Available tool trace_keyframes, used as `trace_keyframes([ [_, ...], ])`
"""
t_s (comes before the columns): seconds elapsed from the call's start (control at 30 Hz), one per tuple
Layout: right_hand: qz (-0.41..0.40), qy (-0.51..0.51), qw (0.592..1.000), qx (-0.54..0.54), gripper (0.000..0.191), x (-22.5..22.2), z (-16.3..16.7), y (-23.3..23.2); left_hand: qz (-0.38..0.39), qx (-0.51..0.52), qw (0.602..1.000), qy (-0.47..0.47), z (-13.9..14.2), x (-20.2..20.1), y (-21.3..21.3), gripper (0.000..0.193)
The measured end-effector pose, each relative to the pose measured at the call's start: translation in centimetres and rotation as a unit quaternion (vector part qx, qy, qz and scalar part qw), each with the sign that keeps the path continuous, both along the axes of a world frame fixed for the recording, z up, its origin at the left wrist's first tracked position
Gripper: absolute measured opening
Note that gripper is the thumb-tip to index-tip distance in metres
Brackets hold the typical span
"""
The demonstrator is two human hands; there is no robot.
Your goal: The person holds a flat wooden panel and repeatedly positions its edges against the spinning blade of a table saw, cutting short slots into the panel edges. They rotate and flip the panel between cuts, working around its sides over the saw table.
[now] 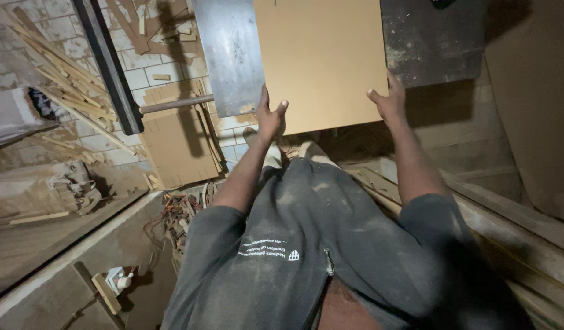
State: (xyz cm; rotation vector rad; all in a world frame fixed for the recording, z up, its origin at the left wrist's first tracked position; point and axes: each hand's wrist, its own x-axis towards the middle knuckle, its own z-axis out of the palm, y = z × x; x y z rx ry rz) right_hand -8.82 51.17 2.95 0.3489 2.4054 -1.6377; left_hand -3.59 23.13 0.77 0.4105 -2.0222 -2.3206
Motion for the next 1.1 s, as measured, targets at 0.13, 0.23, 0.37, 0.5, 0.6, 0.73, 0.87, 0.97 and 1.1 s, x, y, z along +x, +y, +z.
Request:
trace_keyframes([
  [0.13,-0.029,-0.052,0.997,0.038,0.076,-0.8,-0.4,-0.1,0.011,0.115,0.993,-0.007,-0.4,-0.9,0.0,0.075],
  [0.23,-0.013,-0.002,0.998,0.056,0.077,-0.6,-1.0,0.3,0.016,0.136,0.99,0.019,-0.9,-0.8,0.1,0.076],
  [0.37,0.012,0.018,0.997,0.08,0.073,2.4,-2.0,1.6,-0.018,-0.098,0.995,-0.021,-1.9,2.3,-0.3,0.073],
  [0.5,0.014,0.019,1.0,-0.005,0.075,7.7,-3.2,2.8,-0.027,-0.1,0.995,-0.012,-2.2,7.6,-0.1,0.077],
  [0.6,-0.017,0.027,0.993,-0.114,0.076,10.3,-4.5,2.5,-0.021,-0.085,0.995,-0.044,-2.5,10.6,-0.4,0.078],
  [0.73,-0.016,0.01,0.992,-0.127,0.077,10.3,-5.5,1.5,0.018,-0.026,0.995,-0.095,-3.3,11.0,-1.2,0.079],
  [0.87,-0.023,-0.035,0.996,-0.079,0.078,9.3,-5.0,0.7,0.005,-0.004,0.999,-0.054,-3.6,9.8,-2.1,0.075],
  [0.97,-0.021,-0.007,0.994,-0.11,0.076,8.5,-4.3,0.4,-0.001,0.031,0.999,-0.034,-3.4,8.8,-2.3,0.074],
  [1.1,-0.015,-0.017,0.996,-0.084,0.076,6.8,-3.5,-0.2,-0.001,-0.029,0.997,-0.065,-2.7,7.0,-2.6,0.076],
])
